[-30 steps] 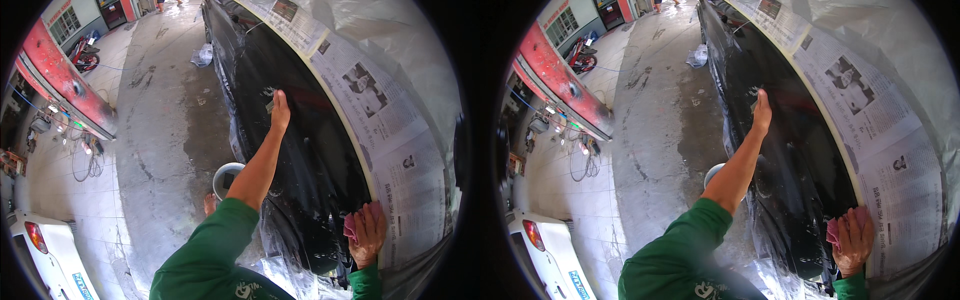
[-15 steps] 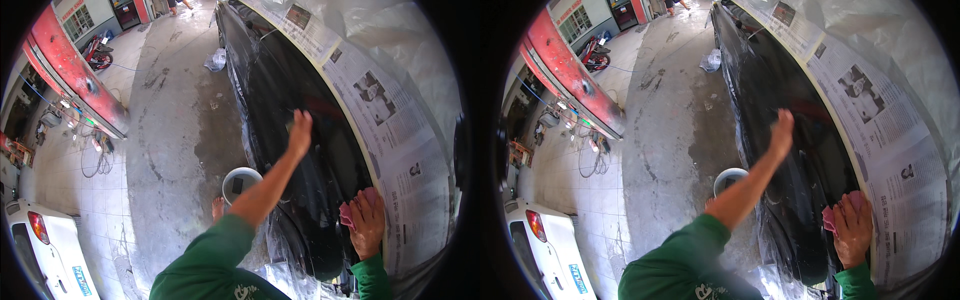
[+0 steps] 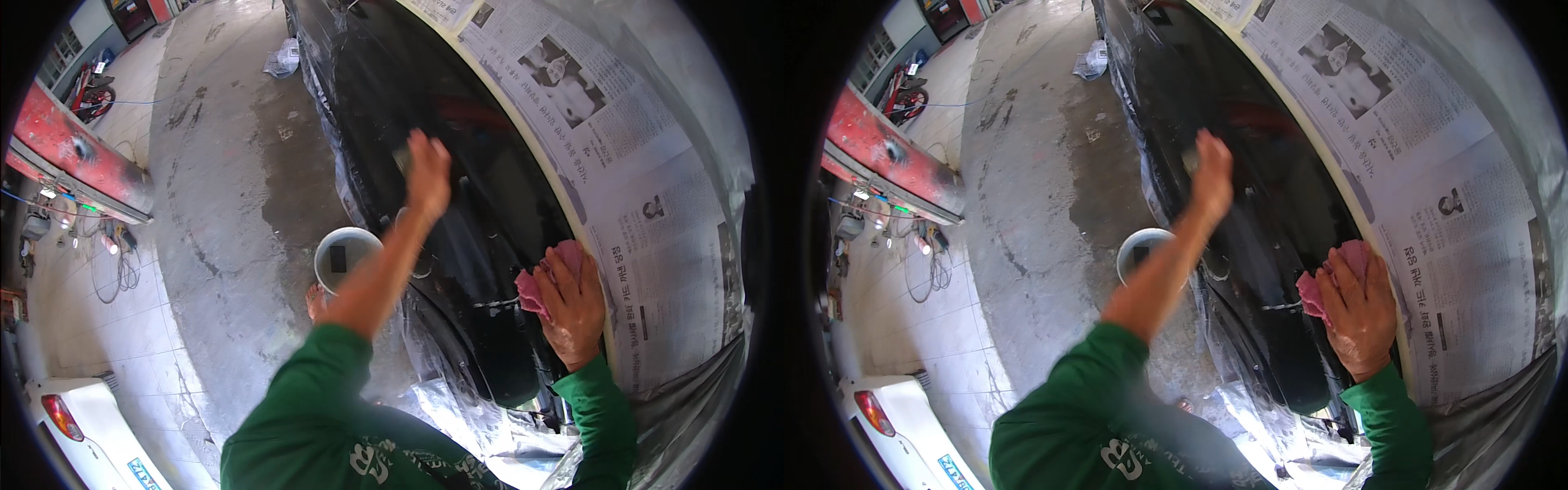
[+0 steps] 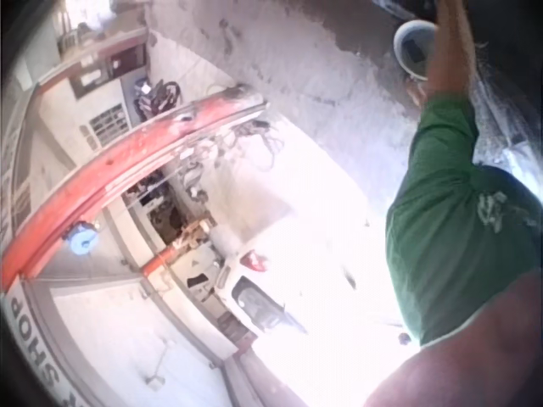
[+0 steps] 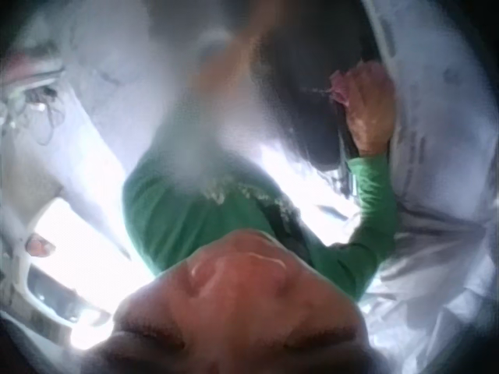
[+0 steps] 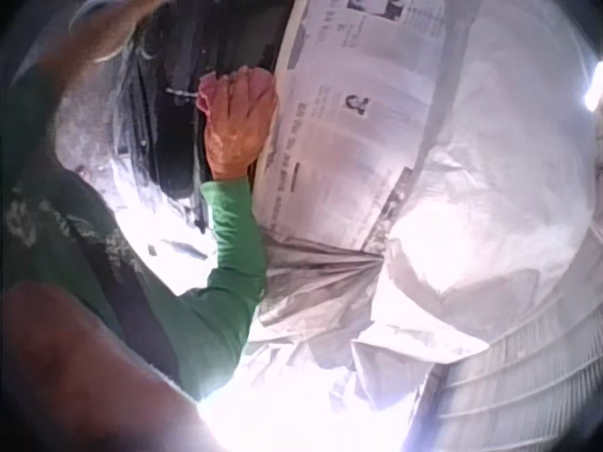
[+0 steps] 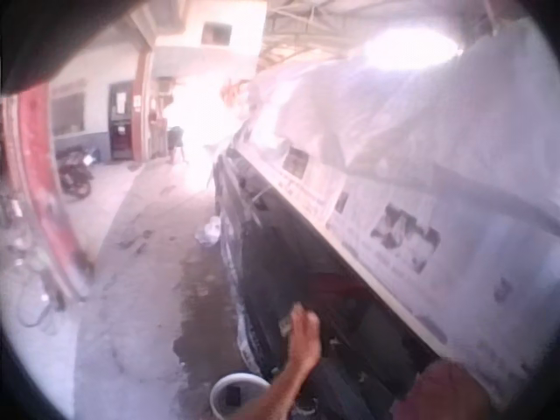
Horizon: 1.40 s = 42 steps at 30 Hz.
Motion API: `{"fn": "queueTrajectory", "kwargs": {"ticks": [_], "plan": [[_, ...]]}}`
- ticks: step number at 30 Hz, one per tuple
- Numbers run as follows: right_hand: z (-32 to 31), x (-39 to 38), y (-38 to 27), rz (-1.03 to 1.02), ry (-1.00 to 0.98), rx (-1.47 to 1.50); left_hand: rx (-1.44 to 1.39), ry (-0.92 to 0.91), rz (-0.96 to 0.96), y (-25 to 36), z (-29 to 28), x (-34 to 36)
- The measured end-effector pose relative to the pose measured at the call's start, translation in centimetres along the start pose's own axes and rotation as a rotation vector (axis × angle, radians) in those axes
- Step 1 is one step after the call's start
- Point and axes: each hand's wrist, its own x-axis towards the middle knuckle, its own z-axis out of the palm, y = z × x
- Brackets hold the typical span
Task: The person sands the surface of a black car hood using a sanding block and water from a bucket. They repeatedly rub the hood, dip the block in water, and wipe the surface with a cloth.
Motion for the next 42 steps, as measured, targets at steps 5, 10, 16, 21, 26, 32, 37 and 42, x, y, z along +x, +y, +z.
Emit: {"fn": "queueTrajectory", "kwargs": {"ticks": [5, 10, 16, 21, 26, 32, 37, 42], "plan": [[0.2, 3.2, -0.9, -0.122, 0.090, 0.032, 0.192, 0.105, 0.166, -5.0, -8.2, 10.1], [0.7, 0.7, 0.0, -0.046, 0.015, 0.009, 0.189, -0.137, 0.221, -0.9, 5.2, -25.2], [0.4, 0.5, -0.1, -0.029, -0.025, 0.055, 0.156, -0.086, 0.123, -3.6, 1.4, -14.0], [0.2, 2.1, -0.5, -0.079, -0.003, 0.027, 0.206, 0.023, 0.074, -6.4, -7.5, 9.6], [1.5, 1.1, -0.3, -0.035, 0.001, 0.040, 0.159, -0.100, 0.089, -5.5, 1.8, -15.2], [0.6, 1.4, -0.9, -0.027, -0.020, 0.028, 0.151, -0.272, 0.169, -7.3, 3.1, -32.0], [-0.2, 0.5, -0.7, -0.028, -0.034, 0.034, -0.029, -0.043, -0.202, -10.1, -3.8, -1.1], [-0.3, 0.5, -0.9, -0.038, -0.009, 0.045, -0.007, -0.158, -0.133, -10.2, -3.4, -5.5]]}}
